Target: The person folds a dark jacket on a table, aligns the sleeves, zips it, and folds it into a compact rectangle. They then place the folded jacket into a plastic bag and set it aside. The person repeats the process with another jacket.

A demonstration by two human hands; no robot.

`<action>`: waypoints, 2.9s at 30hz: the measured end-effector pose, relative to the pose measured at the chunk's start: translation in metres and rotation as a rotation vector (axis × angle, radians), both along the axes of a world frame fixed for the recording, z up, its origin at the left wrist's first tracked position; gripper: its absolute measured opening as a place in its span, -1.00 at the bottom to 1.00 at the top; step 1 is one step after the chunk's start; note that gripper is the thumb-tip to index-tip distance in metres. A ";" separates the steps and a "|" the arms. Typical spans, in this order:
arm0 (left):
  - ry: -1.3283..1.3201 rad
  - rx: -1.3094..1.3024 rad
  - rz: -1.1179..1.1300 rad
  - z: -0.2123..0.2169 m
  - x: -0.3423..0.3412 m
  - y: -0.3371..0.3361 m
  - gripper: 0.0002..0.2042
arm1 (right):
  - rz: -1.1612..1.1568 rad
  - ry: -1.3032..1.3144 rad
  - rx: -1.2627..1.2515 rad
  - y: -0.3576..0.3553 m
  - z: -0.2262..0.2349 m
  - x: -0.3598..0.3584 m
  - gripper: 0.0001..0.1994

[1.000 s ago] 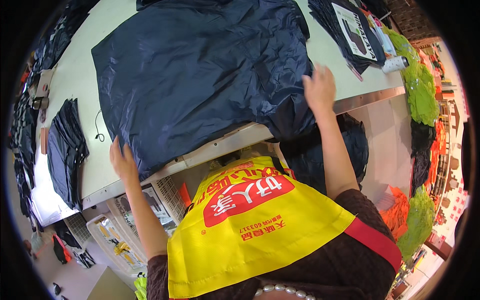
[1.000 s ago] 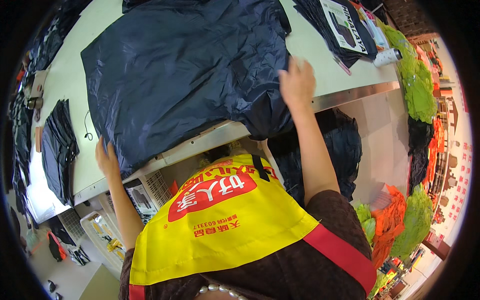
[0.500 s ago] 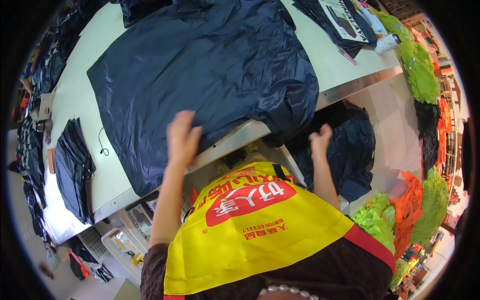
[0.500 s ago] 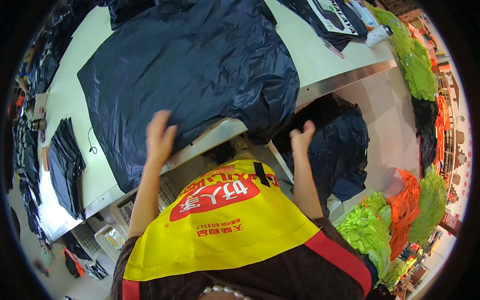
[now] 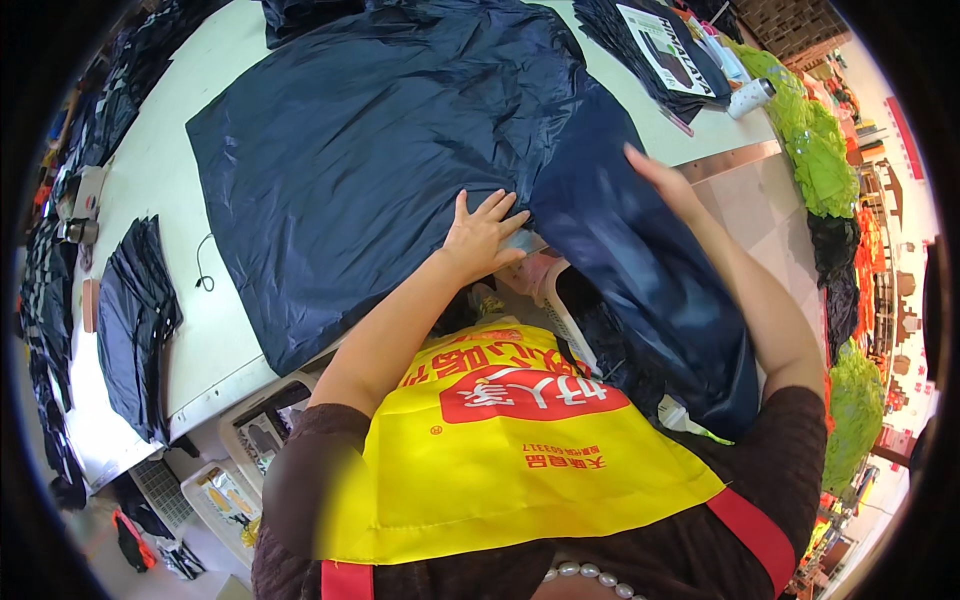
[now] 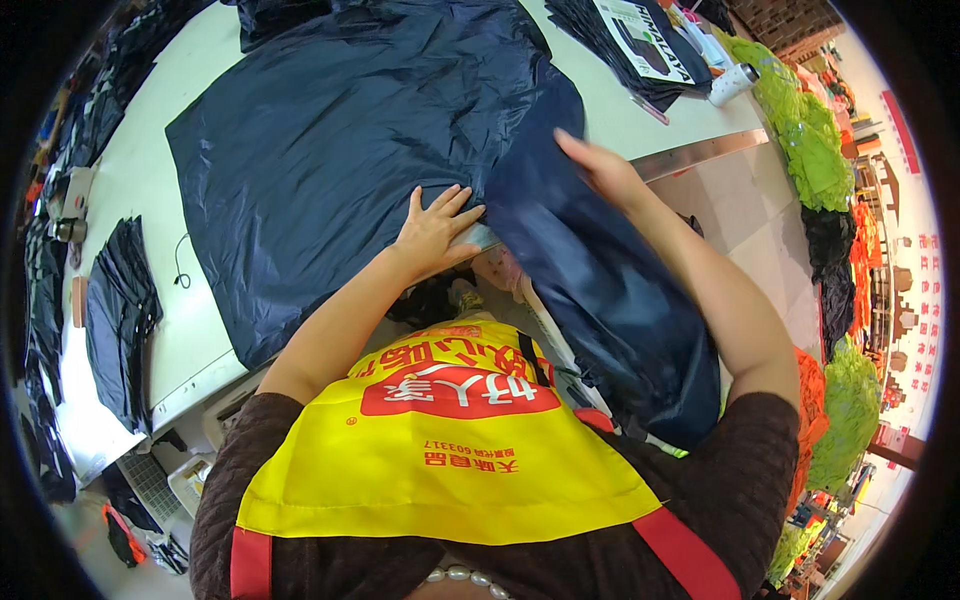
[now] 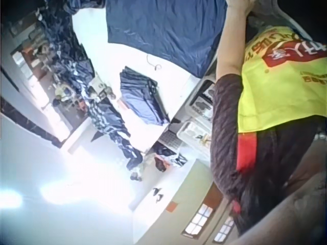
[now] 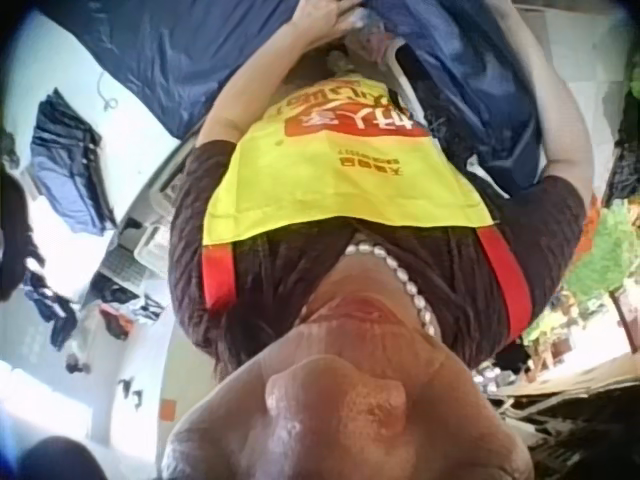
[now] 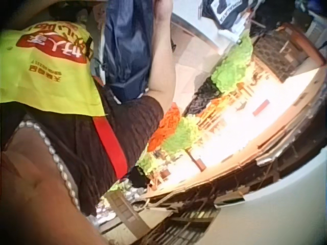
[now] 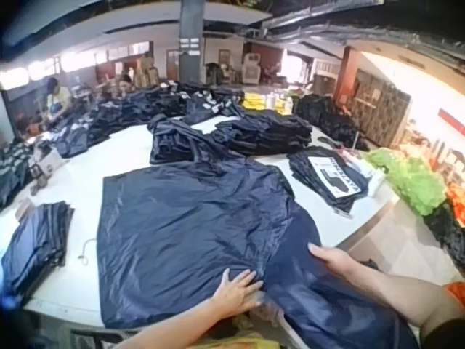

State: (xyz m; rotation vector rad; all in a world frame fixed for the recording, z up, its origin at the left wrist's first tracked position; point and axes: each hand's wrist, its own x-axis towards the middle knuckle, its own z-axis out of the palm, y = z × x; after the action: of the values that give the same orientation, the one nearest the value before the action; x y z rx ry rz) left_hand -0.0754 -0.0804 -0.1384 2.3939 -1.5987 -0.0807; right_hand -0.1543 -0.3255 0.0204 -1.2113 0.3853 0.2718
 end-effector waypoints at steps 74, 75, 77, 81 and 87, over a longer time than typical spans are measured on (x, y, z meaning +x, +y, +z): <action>1.064 -1.214 1.623 0.059 0.039 0.306 -0.50 | 0.825 -0.924 -1.624 0.086 -0.156 0.076 -0.28; 1.056 -1.009 1.685 0.065 0.038 0.299 -0.47 | 0.825 -0.924 -1.621 0.087 -0.155 0.077 -0.28; 0.349 -0.520 1.541 0.031 0.033 0.307 -0.53 | 0.818 -0.952 -1.612 0.088 -0.156 0.079 -0.28; 0.487 -1.283 1.505 0.061 0.036 0.304 -0.66 | 0.806 -0.905 -1.603 0.083 -0.158 0.075 -0.27; 0.032 -0.251 1.741 -0.013 -0.022 0.328 -0.73 | 0.890 -0.934 -1.576 0.086 -0.151 0.078 -0.27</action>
State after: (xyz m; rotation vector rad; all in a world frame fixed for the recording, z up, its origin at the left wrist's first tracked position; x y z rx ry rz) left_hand -0.0976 0.2474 -0.1514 2.5967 0.7713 0.3651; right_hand -0.0760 -0.2393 -0.1309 -2.8192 -1.0327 0.0728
